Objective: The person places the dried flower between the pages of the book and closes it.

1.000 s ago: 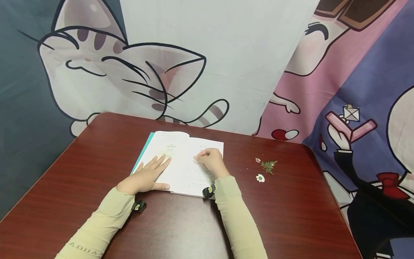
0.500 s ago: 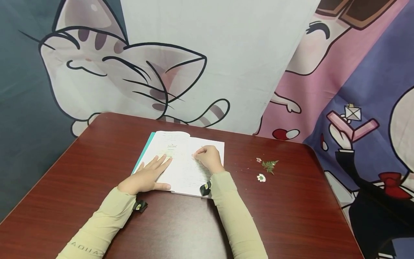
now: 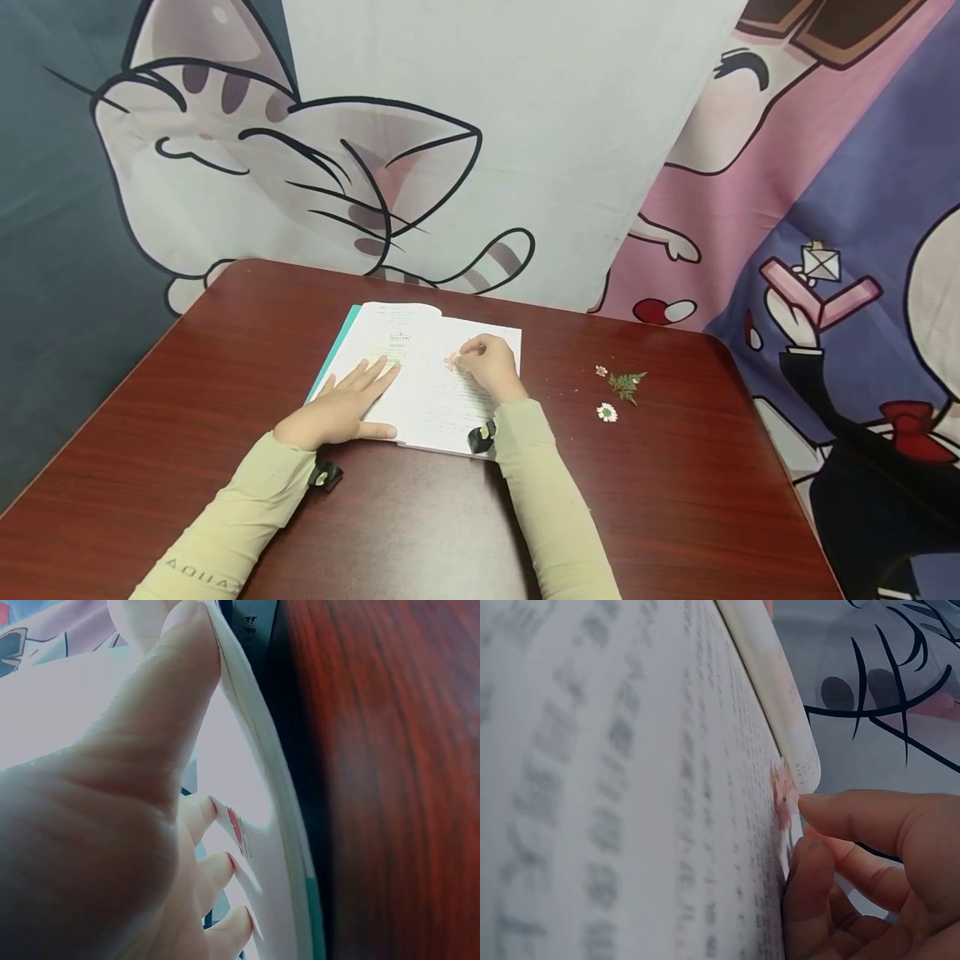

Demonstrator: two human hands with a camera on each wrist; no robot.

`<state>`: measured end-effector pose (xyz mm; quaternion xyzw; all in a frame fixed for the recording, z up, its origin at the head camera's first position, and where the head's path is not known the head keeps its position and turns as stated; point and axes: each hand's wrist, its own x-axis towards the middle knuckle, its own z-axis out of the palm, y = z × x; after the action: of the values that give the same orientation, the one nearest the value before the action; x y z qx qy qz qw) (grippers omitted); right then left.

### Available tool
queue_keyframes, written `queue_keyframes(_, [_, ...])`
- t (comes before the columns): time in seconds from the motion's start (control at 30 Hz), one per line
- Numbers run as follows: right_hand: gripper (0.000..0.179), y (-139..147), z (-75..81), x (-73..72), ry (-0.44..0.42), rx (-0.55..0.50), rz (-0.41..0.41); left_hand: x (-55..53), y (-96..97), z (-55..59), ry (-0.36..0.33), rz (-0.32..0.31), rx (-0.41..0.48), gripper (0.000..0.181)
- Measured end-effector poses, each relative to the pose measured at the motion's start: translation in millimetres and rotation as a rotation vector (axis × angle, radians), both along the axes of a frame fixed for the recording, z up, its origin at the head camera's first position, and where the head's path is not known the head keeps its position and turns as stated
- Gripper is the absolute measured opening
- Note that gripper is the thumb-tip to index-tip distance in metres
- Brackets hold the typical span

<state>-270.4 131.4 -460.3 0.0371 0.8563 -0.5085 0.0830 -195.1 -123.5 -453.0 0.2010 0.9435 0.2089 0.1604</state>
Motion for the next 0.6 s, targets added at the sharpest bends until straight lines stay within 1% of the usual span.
queue_keyframes(0.13, [0.011,5.4,3.7,2.1,0.037,0.027,0.016,0.8,-0.1,2.4,-0.005,0.0,0.012,0.1])
queue_keyframes(0.23, [0.01,11.3,5.3,3.4,0.081,0.069,0.014,0.9,0.2,1.0,-0.006,0.001,0.022,0.1])
queue_keyframes(0.33, [0.012,17.7,11.0,7.0,0.113,0.089,0.009,0.9,0.1,1.2,-0.005,0.003,0.019,0.1])
queue_keyframes(0.47, [0.015,27.9,19.3,13.5,0.158,0.077,0.004,1.5,0.1,3.4,-0.002,0.004,0.008,0.1])
queue_keyframes(0.6, [0.016,39.7,20.8,17.5,0.202,0.07,-0.021,1.3,0.5,2.6,-0.005,0.005,0.004,0.1])
